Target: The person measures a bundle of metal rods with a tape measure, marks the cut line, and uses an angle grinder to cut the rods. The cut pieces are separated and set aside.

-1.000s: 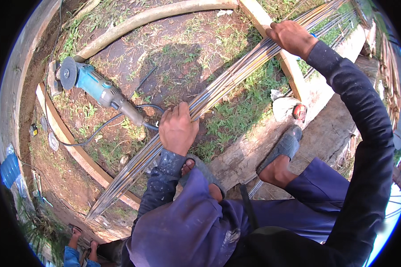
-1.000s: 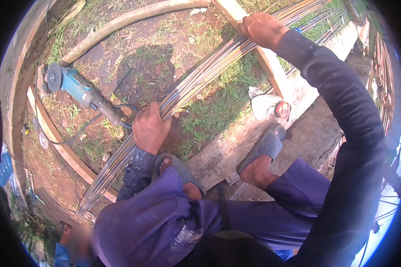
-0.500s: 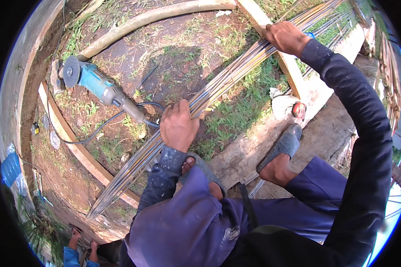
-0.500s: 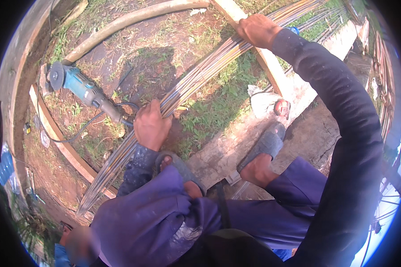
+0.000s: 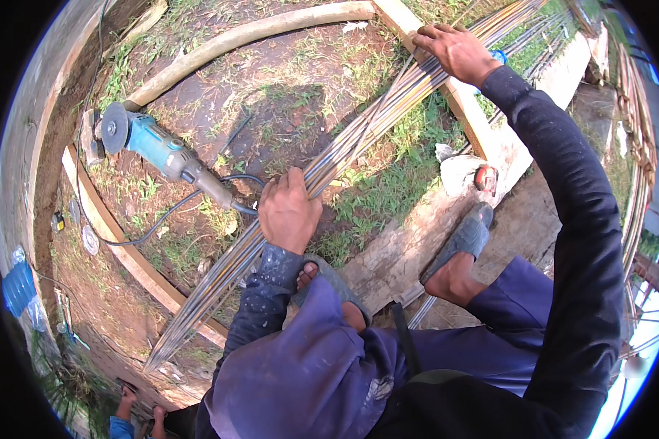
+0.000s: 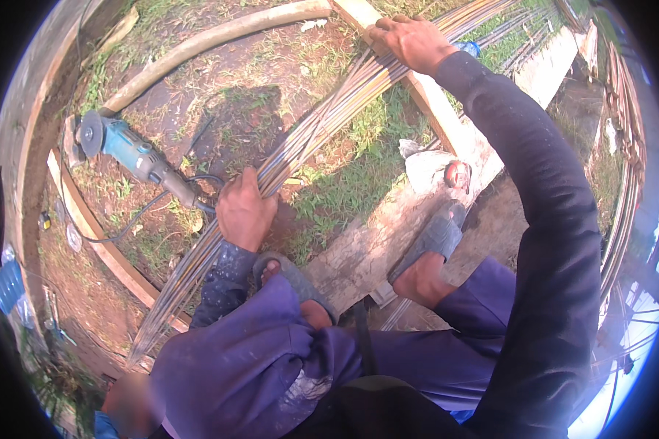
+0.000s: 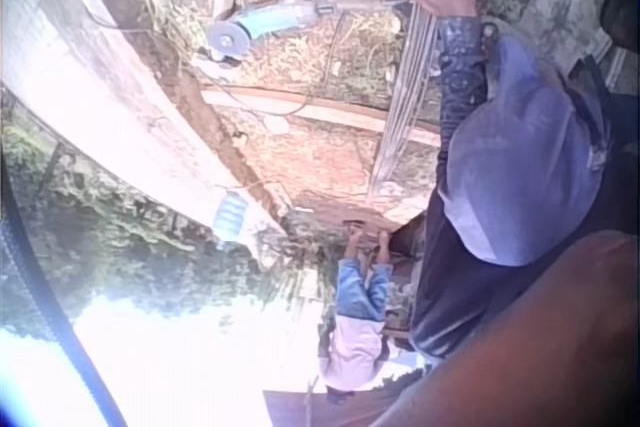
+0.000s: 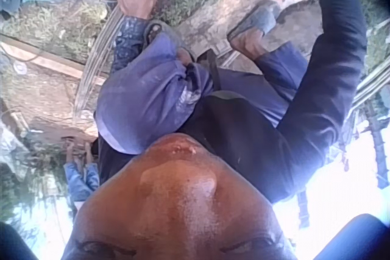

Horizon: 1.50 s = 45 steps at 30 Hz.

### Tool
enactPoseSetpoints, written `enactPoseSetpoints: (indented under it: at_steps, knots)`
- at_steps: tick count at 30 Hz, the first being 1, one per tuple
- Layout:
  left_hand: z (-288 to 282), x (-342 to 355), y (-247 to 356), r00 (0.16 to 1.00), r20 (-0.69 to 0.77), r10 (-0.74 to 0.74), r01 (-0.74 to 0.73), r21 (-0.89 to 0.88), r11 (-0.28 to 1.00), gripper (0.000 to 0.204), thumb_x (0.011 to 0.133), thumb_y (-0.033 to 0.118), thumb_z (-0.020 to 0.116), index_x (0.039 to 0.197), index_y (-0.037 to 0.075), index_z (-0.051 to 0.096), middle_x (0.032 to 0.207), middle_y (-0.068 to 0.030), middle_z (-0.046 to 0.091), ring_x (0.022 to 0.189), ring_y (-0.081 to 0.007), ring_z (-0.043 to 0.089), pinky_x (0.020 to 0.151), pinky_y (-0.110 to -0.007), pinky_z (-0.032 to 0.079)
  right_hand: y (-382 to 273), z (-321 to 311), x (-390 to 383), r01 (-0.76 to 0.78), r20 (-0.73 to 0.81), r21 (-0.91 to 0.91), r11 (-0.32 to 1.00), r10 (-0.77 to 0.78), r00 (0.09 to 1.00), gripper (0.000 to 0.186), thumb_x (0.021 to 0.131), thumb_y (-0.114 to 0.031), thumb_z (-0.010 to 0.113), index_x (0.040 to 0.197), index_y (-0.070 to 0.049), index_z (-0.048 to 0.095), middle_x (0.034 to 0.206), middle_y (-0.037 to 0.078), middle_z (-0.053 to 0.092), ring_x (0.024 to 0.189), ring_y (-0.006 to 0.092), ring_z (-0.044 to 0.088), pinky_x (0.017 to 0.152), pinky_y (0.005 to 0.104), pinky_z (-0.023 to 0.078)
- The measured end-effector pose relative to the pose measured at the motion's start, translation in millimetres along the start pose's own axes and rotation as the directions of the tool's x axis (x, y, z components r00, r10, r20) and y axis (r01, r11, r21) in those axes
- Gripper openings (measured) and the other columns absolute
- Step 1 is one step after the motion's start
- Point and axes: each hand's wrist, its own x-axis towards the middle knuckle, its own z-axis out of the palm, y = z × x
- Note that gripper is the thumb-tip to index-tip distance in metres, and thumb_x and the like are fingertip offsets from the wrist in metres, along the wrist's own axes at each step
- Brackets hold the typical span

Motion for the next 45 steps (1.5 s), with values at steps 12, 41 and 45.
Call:
enactPoseSetpoints:
  at_steps: [12,41,45]
  knots:
    - [-2.4,-2.2,-0.3,1.0,-0.014,-0.021,0.022,0.017,1.0,0.032,0.07,0.015,0.077,0.088,0.004,0.054,0.082,-0.0179,0.067,0.077,-0.0375,0.067,0.086,-0.045,0.053,19.9,-9.0,-25.8,-0.078,0.019,0.335,0.939,0.076,0.997,0.037,0.093,-0.001,0.046,0.126,-0.007,0.059,0.119,0.021,0.064,0.103,0.0382,0.067,0.088,0.0448,0.056]
    - [2.0,-1.7,-3.7,0.999,-0.032,-0.005,0.005,0.022,1.0,0.03,0.07,0.014,0.076,0.087,0.005,0.053,0.081,-0.0167,0.066,0.079,-0.0379,0.065,0.075,-0.048,0.052,64.4,15.4,-23.4,-0.412,0.129,0.478,0.776,0.402,0.907,0.034,0.093,-0.029,0.06,0.118,-0.007,0.068,0.109,0.02,0.071,0.101,0.0353,0.069,0.089,0.0442,0.055]
    - [-0.9,-1.7,-1.7,0.999,-0.038,0.01,-0.009,0.034,0.999,0.031,0.071,0.017,0.077,0.086,0.005,0.053,0.077,-0.0173,0.065,0.076,-0.0375,0.065,0.074,-0.048,0.052,54.5,3.7,-42.1,-0.217,0.016,0.321,0.922,0.224,0.974,0.031,0.096,-0.018,0.052,0.122,-0.007,0.063,0.116,0.019,0.069,0.105,0.0348,0.068,0.091,0.0441,0.055]
